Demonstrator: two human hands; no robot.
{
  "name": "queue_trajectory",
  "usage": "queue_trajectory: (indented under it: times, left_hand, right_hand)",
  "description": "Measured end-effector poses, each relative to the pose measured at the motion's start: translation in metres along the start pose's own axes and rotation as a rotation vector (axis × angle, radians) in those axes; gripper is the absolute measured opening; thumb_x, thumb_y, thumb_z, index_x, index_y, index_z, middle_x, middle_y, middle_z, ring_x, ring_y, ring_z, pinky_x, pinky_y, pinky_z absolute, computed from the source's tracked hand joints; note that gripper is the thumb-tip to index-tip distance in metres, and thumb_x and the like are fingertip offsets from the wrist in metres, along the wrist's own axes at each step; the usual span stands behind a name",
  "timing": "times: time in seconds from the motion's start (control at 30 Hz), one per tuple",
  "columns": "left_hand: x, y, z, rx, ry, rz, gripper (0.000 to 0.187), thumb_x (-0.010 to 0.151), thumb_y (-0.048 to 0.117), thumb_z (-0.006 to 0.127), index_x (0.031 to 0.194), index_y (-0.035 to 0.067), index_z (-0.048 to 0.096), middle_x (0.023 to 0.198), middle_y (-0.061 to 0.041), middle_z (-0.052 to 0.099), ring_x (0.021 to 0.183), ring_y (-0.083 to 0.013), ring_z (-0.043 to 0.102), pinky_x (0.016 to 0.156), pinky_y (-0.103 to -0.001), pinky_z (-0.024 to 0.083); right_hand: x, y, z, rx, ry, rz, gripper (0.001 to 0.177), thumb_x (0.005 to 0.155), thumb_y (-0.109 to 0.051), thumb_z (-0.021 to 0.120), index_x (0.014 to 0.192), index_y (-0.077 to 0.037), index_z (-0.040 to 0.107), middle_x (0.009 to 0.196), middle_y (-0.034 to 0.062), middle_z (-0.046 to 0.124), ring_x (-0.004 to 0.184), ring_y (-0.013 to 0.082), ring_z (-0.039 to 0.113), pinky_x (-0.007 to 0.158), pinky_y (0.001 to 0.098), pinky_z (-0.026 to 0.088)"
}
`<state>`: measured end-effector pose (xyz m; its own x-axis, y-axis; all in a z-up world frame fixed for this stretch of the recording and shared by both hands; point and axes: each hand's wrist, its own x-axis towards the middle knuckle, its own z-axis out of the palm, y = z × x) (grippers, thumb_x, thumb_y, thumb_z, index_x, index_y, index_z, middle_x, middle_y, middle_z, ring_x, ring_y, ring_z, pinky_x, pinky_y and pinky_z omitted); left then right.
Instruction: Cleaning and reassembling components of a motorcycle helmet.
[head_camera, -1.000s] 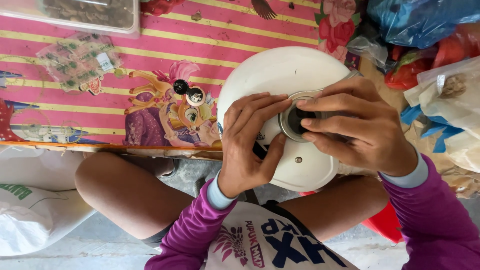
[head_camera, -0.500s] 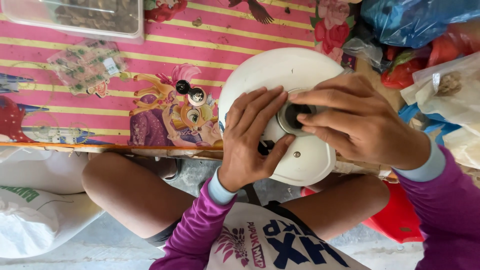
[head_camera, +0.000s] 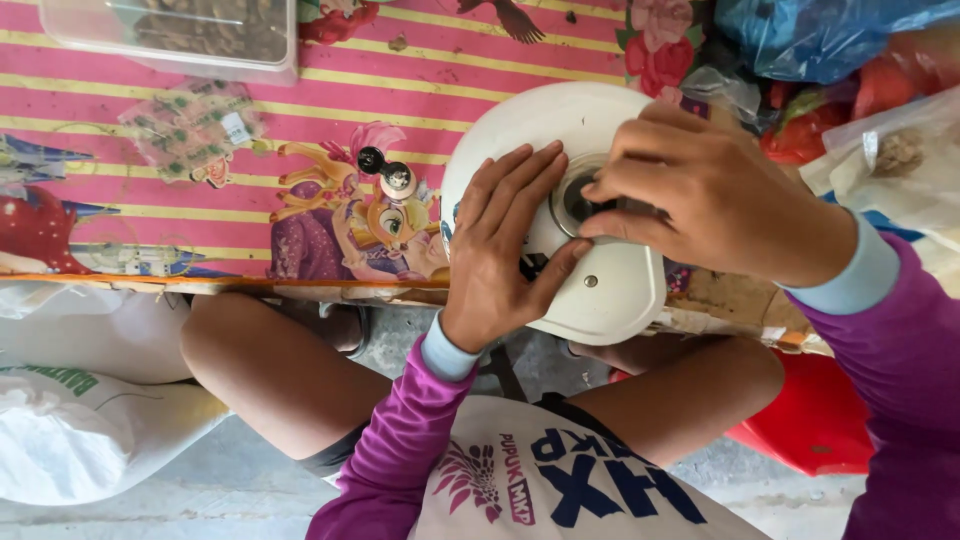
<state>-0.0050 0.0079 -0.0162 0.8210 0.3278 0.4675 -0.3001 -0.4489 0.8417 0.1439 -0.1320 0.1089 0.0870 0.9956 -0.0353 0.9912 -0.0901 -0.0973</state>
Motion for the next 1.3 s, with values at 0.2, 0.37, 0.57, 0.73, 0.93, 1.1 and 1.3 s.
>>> queue_trajectory:
  times: [0.2, 0.37, 0.57, 0.73, 0.93, 1.1, 1.3]
  left_hand:
    - [-0.001, -0.004, 0.001, 0.005, 0.002, 0.015, 0.065, 0.093, 0.026, 0.080, 0.149, 0.003, 0.055, 0.154, -0.011, 0.056, 0.150, -0.0338, 0.048, 0.130, -0.050, 0.035]
    - [-0.002, -0.007, 0.003, 0.002, 0.014, 0.042, 0.065, 0.093, 0.026, 0.081, 0.147, 0.002, 0.055, 0.153, -0.012, 0.056, 0.148, -0.0347, 0.048, 0.129, -0.049, 0.035]
    - [-0.003, -0.006, 0.002, -0.009, 0.026, 0.044, 0.064, 0.094, 0.025, 0.080, 0.147, 0.002, 0.055, 0.153, -0.012, 0.056, 0.149, -0.0352, 0.048, 0.130, -0.049, 0.035]
    - [-0.003, 0.000, 0.002, -0.005, 0.029, 0.067, 0.064, 0.091, 0.024, 0.082, 0.145, 0.002, 0.056, 0.152, -0.013, 0.056, 0.146, -0.0351, 0.049, 0.127, -0.050, 0.035]
    - [-0.001, -0.006, -0.002, -0.028, 0.060, 0.063, 0.063, 0.092, 0.022, 0.081, 0.146, 0.003, 0.056, 0.151, -0.012, 0.057, 0.146, -0.0351, 0.050, 0.126, -0.046, 0.039]
    - [0.001, -0.005, -0.001, -0.023, 0.053, 0.071, 0.061, 0.092, 0.022, 0.081, 0.144, 0.001, 0.056, 0.150, -0.012, 0.058, 0.144, -0.0354, 0.051, 0.125, -0.047, 0.039]
    - [0.000, -0.004, 0.000, -0.008, 0.056, 0.080, 0.061, 0.093, 0.022, 0.080, 0.145, 0.002, 0.056, 0.150, -0.012, 0.058, 0.145, -0.0348, 0.051, 0.125, -0.047, 0.039]
  right_hand:
    - [0.000, -0.006, 0.000, -0.030, 0.100, -0.064, 0.029, 0.086, -0.034, 0.085, 0.091, -0.007, 0.074, 0.112, 0.0043, 0.070, 0.093, 0.0192, 0.062, 0.067, 0.0402, 0.037]
    - [0.001, 0.002, -0.006, 0.047, 0.052, -0.171, 0.018, 0.089, -0.021, 0.080, 0.099, -0.007, 0.076, 0.112, 0.0034, 0.069, 0.102, 0.0232, 0.063, 0.080, 0.0401, 0.048]
    - [0.009, -0.009, -0.008, -0.056, 0.074, -0.158, 0.027, 0.087, -0.022, 0.082, 0.104, -0.001, 0.075, 0.094, 0.0071, 0.064, 0.092, 0.0264, 0.061, 0.081, 0.0409, 0.052]
    - [0.003, -0.002, 0.010, -0.136, 0.059, -0.092, 0.033, 0.091, -0.029, 0.086, 0.085, -0.003, 0.068, 0.085, 0.0083, 0.060, 0.085, 0.0276, 0.061, 0.075, 0.0405, 0.051]
    - [0.001, 0.002, 0.003, 0.033, 0.148, -0.136, 0.020, 0.093, -0.015, 0.083, 0.090, -0.002, 0.068, 0.092, 0.0080, 0.062, 0.089, 0.0279, 0.060, 0.081, 0.0414, 0.051]
    - [-0.002, 0.002, -0.005, 0.208, 0.101, -0.041, 0.018, 0.089, -0.013, 0.081, 0.092, -0.001, 0.068, 0.113, 0.0131, 0.064, 0.096, 0.0268, 0.064, 0.081, 0.0398, 0.051]
    - [0.002, -0.001, 0.003, 0.199, 0.083, -0.005, 0.033, 0.086, -0.020, 0.087, 0.106, 0.003, 0.073, 0.095, 0.0098, 0.060, 0.082, 0.0246, 0.060, 0.069, 0.0393, 0.049]
